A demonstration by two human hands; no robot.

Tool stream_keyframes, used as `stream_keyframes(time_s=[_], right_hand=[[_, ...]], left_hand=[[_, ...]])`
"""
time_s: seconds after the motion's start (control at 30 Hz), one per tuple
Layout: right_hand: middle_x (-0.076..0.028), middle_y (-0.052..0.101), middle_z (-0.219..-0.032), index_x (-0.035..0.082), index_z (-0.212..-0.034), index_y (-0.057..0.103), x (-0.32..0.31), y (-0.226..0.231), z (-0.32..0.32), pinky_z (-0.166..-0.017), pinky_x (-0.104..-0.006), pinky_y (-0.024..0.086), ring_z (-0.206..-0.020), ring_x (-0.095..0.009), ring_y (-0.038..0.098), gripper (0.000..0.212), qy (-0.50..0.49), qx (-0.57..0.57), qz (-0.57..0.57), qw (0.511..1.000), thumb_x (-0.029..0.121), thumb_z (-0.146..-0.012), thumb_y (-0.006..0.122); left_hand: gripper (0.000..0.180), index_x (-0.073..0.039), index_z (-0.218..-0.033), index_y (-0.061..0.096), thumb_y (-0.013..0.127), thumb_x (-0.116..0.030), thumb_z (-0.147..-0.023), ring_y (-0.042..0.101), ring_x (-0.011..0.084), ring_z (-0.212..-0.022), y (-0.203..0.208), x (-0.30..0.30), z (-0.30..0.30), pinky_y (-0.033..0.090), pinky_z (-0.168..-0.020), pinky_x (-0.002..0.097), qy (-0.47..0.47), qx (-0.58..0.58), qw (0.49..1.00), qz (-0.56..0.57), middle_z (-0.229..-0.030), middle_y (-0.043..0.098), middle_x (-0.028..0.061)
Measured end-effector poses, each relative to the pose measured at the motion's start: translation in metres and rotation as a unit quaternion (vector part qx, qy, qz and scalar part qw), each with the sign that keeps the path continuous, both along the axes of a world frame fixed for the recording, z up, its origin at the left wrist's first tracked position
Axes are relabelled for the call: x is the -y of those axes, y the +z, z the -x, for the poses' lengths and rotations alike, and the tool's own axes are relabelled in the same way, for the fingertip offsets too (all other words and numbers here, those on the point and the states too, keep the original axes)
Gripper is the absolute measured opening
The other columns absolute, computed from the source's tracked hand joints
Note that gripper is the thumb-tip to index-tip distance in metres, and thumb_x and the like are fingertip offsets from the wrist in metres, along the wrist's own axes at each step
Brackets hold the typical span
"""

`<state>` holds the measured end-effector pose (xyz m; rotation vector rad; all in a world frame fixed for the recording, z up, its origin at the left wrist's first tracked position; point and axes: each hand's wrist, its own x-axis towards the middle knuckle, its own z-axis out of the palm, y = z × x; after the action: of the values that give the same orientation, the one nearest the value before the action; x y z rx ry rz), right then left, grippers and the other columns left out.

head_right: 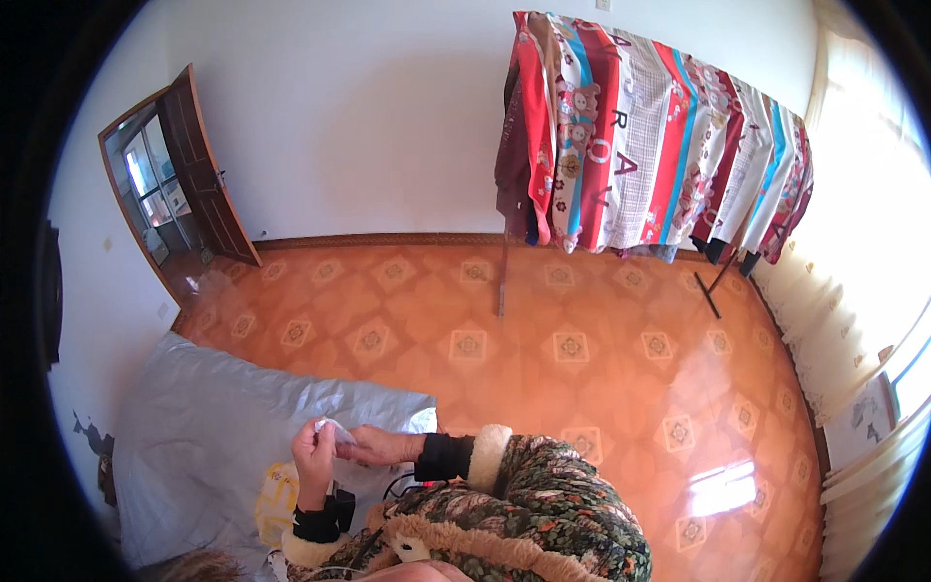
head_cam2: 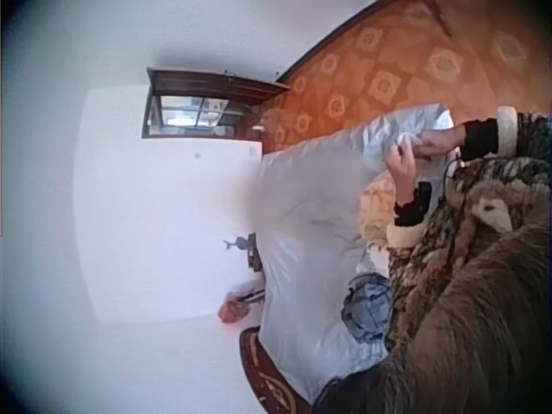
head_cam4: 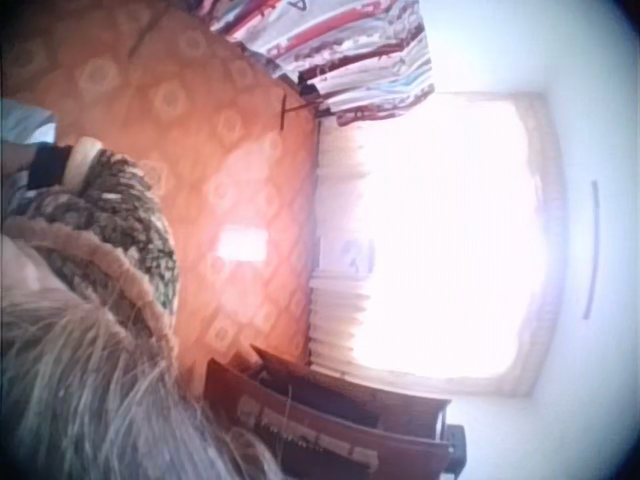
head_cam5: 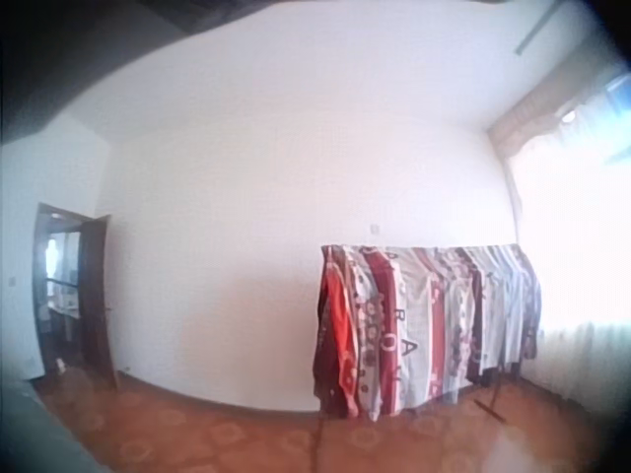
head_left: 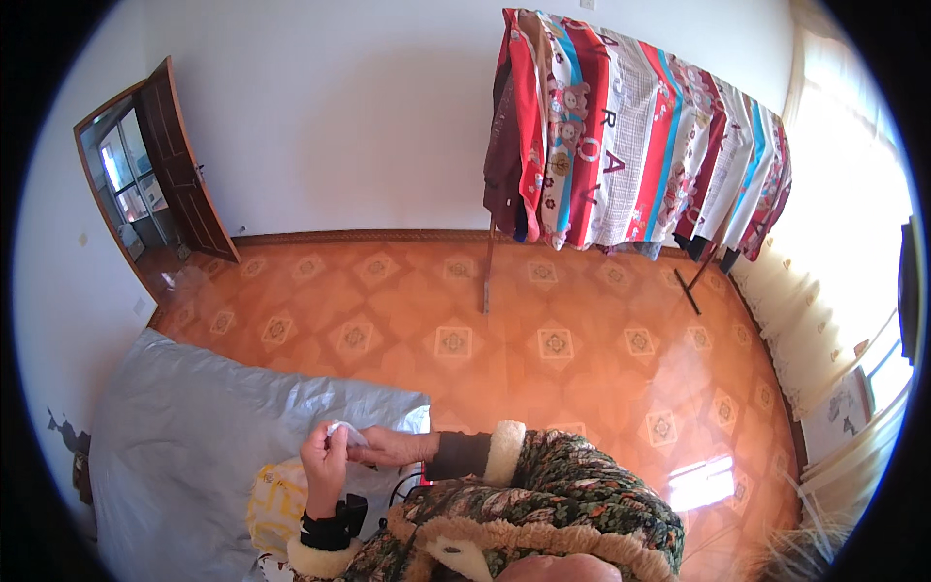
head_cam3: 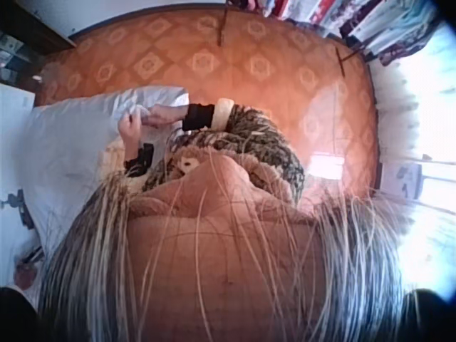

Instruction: The person unpacks items from plastic bags on a bed, removes socks and other clothing, and places them into a wardrobe. They also fold a small cloth and place it on the bed.

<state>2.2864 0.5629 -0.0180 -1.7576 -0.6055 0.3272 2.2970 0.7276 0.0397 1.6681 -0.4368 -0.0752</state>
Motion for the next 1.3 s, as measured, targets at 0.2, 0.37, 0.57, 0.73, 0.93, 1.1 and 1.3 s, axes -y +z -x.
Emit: stream_keyframes(time_s=[0.2, 0.37, 0.57, 0.73, 0.93, 1.1, 1.3], right_hand=[[-0.003, 0.046, -0.062, 0.001, -0.099, 0.057, 0.014, -0.029, -0.014, -0.052, -0.0302, 0.039, -0.059, -0.010, 0.044, 0.030, -0.294, 0.003, -0.132, 0.947, 0.029, -0.099, 0.047], [-0.019, 0.064, -0.095, 0.001, -0.108, 0.057, -0.028, -0.034, 0.010, -0.076, -0.0417, 0.050, -0.089, -0.034, 0.063, 0.030, -0.095, 0.149, -0.003, 0.984, 0.007, -0.079, 0.058], [-0.010, 0.058, -0.114, 0.000, -0.128, 0.049, -0.059, 0.000, 0.067, -0.087, -0.0325, 0.047, -0.104, -0.016, 0.053, 0.051, 0.183, -0.146, -0.067, 0.970, 0.026, -0.086, 0.058], [-0.008, 0.049, -0.128, -0.002, -0.138, 0.037, -0.081, 0.025, 0.093, -0.100, -0.0328, 0.037, -0.118, -0.018, 0.046, 0.066, 0.217, -0.301, -0.019, 0.928, 0.021, -0.081, 0.059], [0.000, 0.055, -0.102, 0.002, -0.120, 0.053, -0.111, 0.046, 0.127, -0.074, -0.0231, 0.042, -0.086, -0.009, 0.049, 0.049, 0.191, -0.317, 0.057, 0.927, 0.033, -0.084, 0.064], [0.004, 0.045, -0.066, 0.005, -0.095, 0.058, -0.144, 0.035, 0.147, -0.044, -0.0215, 0.025, -0.048, -0.006, 0.034, 0.037, 0.058, -0.238, 0.044, 0.968, 0.040, -0.096, 0.047], [0.003, 0.045, -0.061, 0.007, -0.095, 0.057, -0.155, 0.026, 0.160, -0.041, -0.0220, 0.024, -0.043, -0.007, 0.033, 0.023, 0.071, -0.317, -0.030, 0.945, 0.028, -0.090, 0.048]], left_hand=[[0.014, 0.001, -0.076, 0.060, 0.064, -0.007, -0.087, 0.043, 0.0045, -0.059, 0.041, -0.002, 0.001, 0.036, -0.051, 0.0242, -0.029, 0.079, 0.994, -0.063, -0.063, 0.050, -0.0019], [0.027, -0.003, -0.065, 0.055, 0.068, -0.021, -0.080, 0.053, 0.0345, -0.060, 0.033, -0.003, 0.004, 0.039, -0.052, 0.0406, -0.156, 0.297, 0.919, -0.205, -0.063, 0.054, 0.0151], [0.027, 0.001, -0.067, 0.053, 0.065, -0.017, -0.082, 0.037, 0.0209, -0.049, 0.012, -0.066, 0.038, 0.034, -0.048, 0.0366, -0.111, 0.142, 0.973, -0.147, -0.057, 0.045, 0.0158], [0.033, -0.002, -0.064, 0.051, 0.064, -0.025, -0.083, 0.039, 0.0291, -0.048, 0.012, -0.099, 0.084, 0.035, -0.048, 0.0395, -0.034, 0.173, 0.972, -0.152, -0.057, 0.045, 0.0179], [0.034, -0.002, -0.063, 0.053, 0.064, -0.027, -0.082, 0.049, 0.0320, -0.052, 0.005, -0.134, 0.124, 0.038, -0.049, 0.0401, 0.048, 0.203, 0.968, -0.140, -0.056, 0.049, 0.0166], [0.026, -0.004, -0.078, 0.063, 0.066, -0.030, -0.079, 0.056, 0.0277, -0.059, -0.001, -0.157, 0.164, 0.045, -0.056, 0.0374, 0.004, 0.122, 0.989, -0.080, -0.064, 0.060, 0.0110], [0.034, -0.008, -0.093, 0.065, 0.065, -0.039, -0.080, 0.063, 0.0310, -0.068, -0.025, -0.199, 0.223, 0.048, -0.062, 0.0410, 0.077, 0.085, 0.977, -0.181, -0.069, 0.063, 0.0128]])
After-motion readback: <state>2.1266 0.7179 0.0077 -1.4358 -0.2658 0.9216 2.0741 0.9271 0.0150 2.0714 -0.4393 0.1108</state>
